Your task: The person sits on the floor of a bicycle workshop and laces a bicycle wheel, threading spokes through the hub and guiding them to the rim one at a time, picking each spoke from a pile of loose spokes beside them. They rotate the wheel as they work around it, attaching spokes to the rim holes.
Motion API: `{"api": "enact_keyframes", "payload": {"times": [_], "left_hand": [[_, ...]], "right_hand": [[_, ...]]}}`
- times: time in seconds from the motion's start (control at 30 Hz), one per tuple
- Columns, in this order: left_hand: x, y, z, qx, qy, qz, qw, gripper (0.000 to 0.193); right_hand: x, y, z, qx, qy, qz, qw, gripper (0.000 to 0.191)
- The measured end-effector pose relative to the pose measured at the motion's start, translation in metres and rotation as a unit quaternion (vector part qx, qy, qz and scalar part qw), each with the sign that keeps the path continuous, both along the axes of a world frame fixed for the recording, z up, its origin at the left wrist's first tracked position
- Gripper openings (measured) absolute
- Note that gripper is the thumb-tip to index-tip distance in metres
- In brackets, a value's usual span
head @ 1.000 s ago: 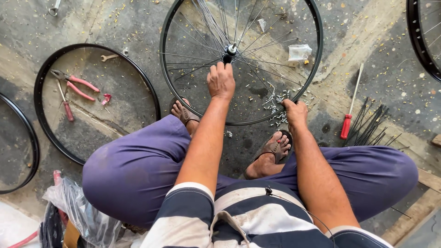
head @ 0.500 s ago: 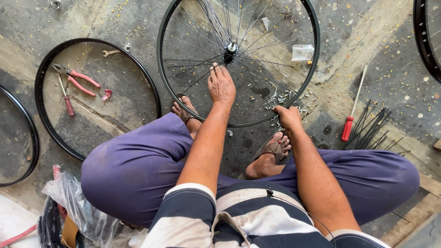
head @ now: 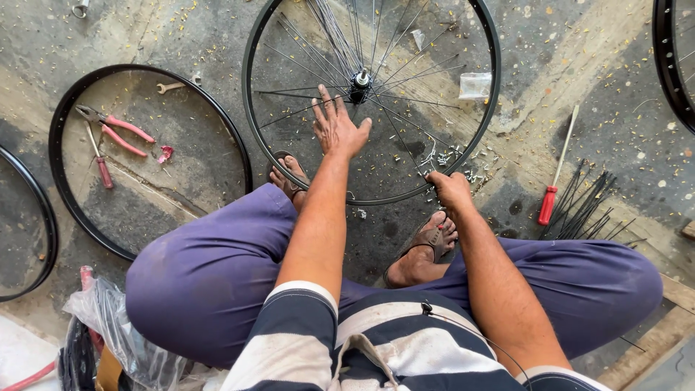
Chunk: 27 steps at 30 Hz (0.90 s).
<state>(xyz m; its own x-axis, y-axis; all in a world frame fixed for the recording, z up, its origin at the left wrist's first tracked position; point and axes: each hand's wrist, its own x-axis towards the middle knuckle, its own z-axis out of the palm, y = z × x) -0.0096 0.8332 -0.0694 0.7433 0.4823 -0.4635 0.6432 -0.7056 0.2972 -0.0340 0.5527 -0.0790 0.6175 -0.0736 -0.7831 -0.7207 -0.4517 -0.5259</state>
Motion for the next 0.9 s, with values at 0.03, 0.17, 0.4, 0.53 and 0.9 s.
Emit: {"api": "enact_keyframes", "payload": {"times": [0.03, 0.17, 0.4, 0.53, 0.9], "left_hand": [[0.000, 0.002, -0.001, -0.007, -0.008, 0.001, 1.000, 0.103], [0.001, 0.014, -0.007, -0.058, -0.036, 0.033, 0.997, 0.102], [0.001, 0.055, 0.002, -0.038, -0.082, -0.058, 0.994, 0.095], [0.005, 0.063, 0.021, 0.012, -0.041, -0.086, 0.995, 0.080], [-0.035, 0.022, 0.004, 0.018, -0.138, -0.102, 0.985, 0.030]], "right_hand": [[0.000, 0.001, -0.001, 0.012, 0.008, -0.011, 1.000, 0.026], [-0.002, 0.001, -0.006, 0.048, 0.039, -0.039, 0.997, 0.024], [-0.007, 0.000, -0.020, 0.076, 0.055, -0.048, 0.994, 0.028], [-0.008, 0.002, -0.024, 0.061, 0.048, -0.034, 0.996, 0.028], [-0.001, 0.001, -0.006, 0.046, 0.035, -0.025, 0.998, 0.027]]}}
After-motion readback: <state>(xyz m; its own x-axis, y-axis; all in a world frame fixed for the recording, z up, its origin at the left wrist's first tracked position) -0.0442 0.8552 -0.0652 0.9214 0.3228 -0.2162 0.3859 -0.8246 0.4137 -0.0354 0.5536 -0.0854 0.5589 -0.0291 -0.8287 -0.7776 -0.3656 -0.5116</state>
